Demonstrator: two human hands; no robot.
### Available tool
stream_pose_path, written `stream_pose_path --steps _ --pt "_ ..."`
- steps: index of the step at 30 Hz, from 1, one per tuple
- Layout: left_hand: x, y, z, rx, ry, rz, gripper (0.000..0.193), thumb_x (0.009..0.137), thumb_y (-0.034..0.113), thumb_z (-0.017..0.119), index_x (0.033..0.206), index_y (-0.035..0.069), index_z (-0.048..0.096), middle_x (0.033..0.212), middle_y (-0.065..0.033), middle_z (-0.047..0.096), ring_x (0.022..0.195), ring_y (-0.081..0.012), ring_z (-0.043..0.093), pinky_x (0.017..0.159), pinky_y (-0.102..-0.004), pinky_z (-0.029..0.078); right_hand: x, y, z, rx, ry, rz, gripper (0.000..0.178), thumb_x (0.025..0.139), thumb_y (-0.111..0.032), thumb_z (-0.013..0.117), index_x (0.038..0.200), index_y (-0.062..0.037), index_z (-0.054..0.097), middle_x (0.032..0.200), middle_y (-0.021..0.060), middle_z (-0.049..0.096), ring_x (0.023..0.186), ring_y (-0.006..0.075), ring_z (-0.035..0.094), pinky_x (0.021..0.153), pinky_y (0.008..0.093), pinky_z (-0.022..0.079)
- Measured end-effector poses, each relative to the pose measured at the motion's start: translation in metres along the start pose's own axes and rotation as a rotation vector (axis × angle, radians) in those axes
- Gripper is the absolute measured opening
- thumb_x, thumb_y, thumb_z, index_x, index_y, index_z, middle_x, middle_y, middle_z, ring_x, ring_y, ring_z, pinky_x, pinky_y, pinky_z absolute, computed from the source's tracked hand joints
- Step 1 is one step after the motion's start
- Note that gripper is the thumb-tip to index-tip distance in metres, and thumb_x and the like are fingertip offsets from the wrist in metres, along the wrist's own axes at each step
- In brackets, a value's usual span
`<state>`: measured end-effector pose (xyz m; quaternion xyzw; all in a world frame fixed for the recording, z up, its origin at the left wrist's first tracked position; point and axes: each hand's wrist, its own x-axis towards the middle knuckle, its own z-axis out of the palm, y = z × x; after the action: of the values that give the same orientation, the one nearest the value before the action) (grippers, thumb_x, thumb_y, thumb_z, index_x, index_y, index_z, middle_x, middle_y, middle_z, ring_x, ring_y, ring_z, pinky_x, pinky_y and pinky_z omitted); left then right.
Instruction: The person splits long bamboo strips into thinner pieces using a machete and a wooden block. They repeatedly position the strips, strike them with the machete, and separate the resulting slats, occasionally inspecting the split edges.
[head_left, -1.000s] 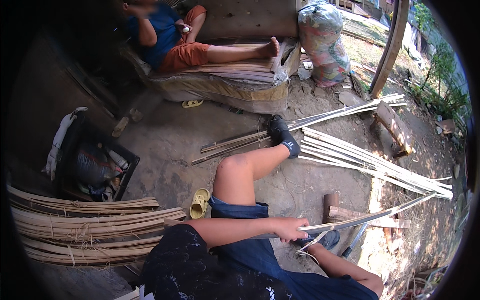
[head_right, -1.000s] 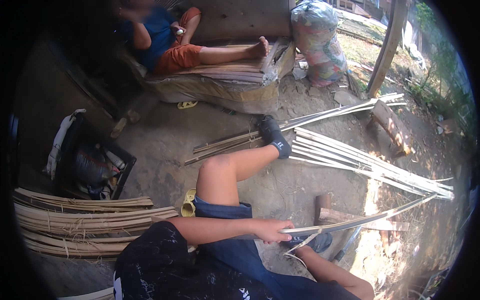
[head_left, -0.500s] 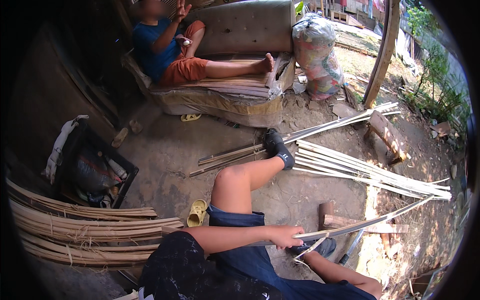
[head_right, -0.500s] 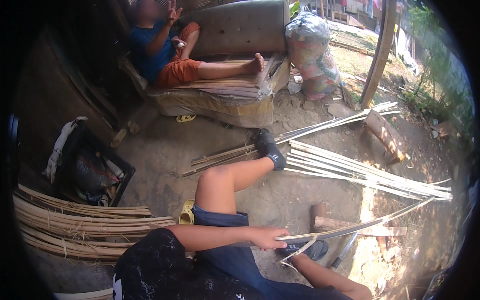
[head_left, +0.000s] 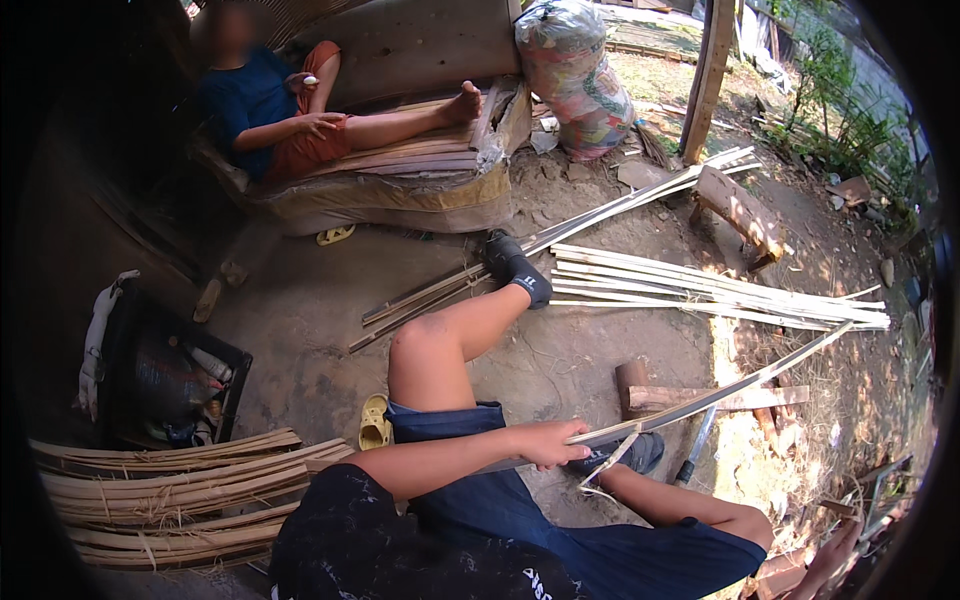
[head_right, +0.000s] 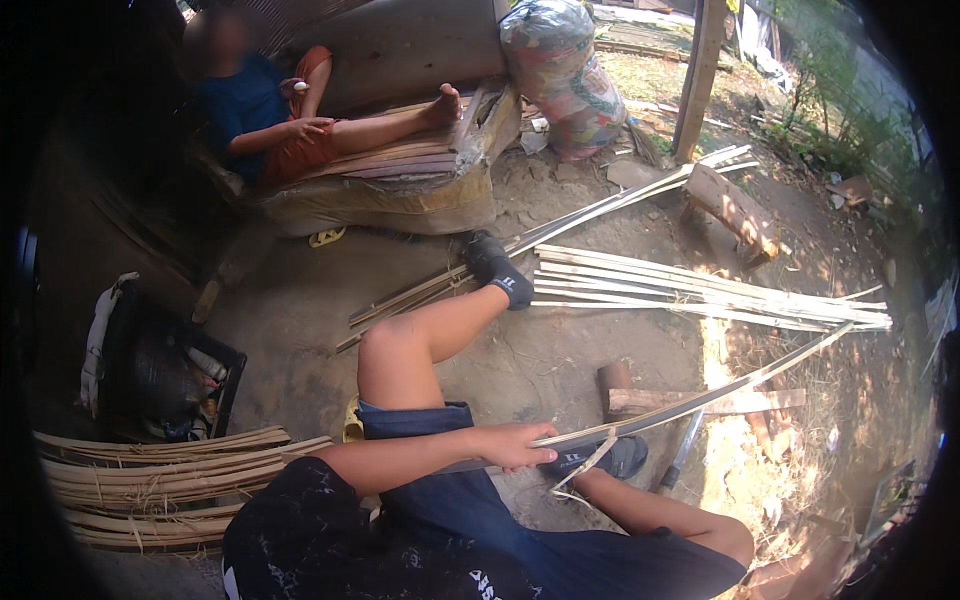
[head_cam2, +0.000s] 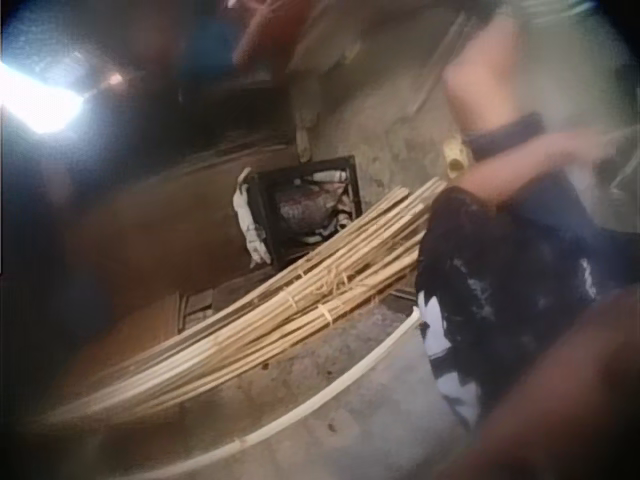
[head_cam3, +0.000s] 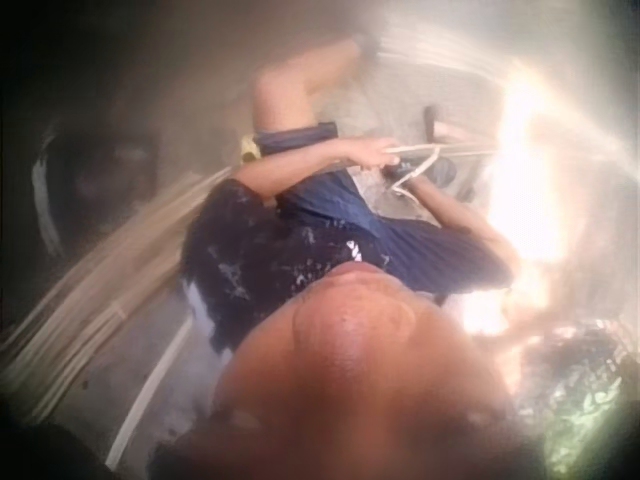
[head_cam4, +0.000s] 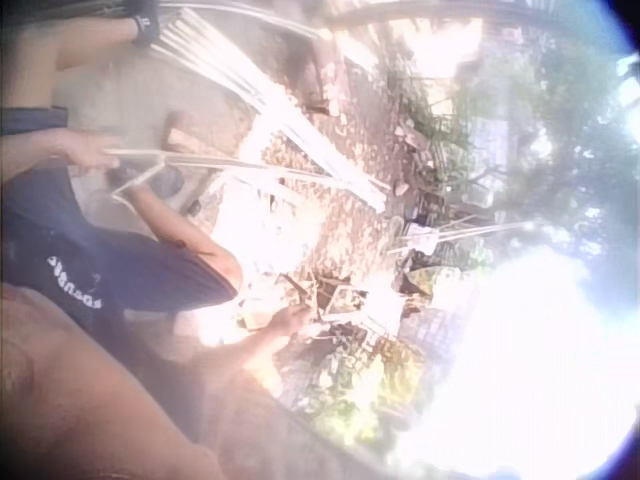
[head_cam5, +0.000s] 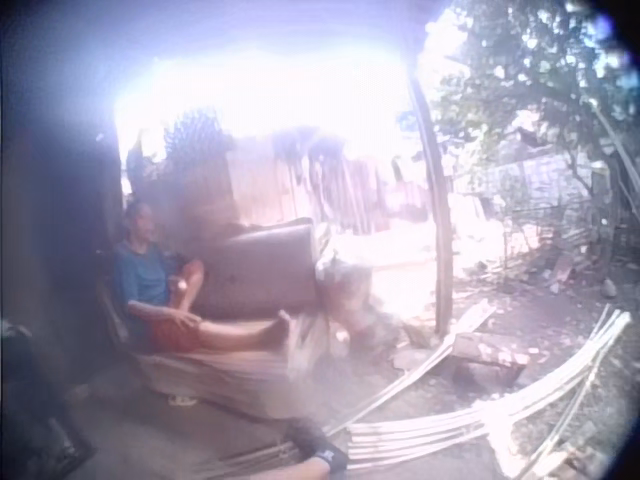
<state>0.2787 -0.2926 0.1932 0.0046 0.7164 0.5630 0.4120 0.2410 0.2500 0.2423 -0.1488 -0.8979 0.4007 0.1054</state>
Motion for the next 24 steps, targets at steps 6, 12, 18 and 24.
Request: stream_pose_path --steps 6,12,18,24 --pt "-0.004 0.009 -0.001 -0.021 0.023 -0.132 0.053 0.102 0.038 0.058 0.141 0.007 0.04 0.088 -0.0052 0.058 0.065 -0.0103 0.054 0.057 -0.0276 0.049 -0.025 -0.147 0.039 0.364 -0.174 -0.141 0.023 0.107 -0.022 0.047 0.107 -0.0036 0.061 0.088 0.0 0.057 0.071 0.0056 0.051 0.06 0.0222 0.046" --pt "-0.005 0.016 0.012 -0.088 0.126 -0.06 0.049 0.102 0.042 0.057 0.134 0.008 0.042 0.101 -0.0074 0.056 0.065 -0.011 0.056 0.057 -0.0263 0.049 -0.106 -0.185 0.176 0.398 -0.763 -0.068 0.019 0.105 -0.019 0.049 0.099 -0.0034 0.057 0.07 0.0045 0.054 0.063 0.0137 0.054 0.061 0.0318 0.047" --pt "-0.012 0.009 0.0 -0.105 -0.014 0.012 0.049 0.1 0.045 0.06 0.126 0.006 0.047 0.108 -0.0082 0.056 0.072 -0.0121 0.06 0.059 -0.0258 0.05 -0.125 -0.164 0.22 0.32 -0.744 -0.06 0.024 0.102 -0.022 0.05 0.098 -0.001 0.059 0.078 0.0177 0.064 0.073 0.0344 0.063 0.07 0.0419 0.049" --pt "-0.015 0.007 0.003 -0.01 0.059 0.107 0.05 0.103 0.045 0.053 0.133 0.004 0.051 0.111 -0.0099 0.06 0.075 -0.0119 0.062 0.061 -0.0264 0.051 -0.147 -0.171 0.234 0.01 -0.85 -0.325 0.022 0.096 -0.024 0.057 0.097 -0.0036 0.065 0.079 0.0234 0.068 0.077 0.0427 0.068 0.073 0.0521 0.053"
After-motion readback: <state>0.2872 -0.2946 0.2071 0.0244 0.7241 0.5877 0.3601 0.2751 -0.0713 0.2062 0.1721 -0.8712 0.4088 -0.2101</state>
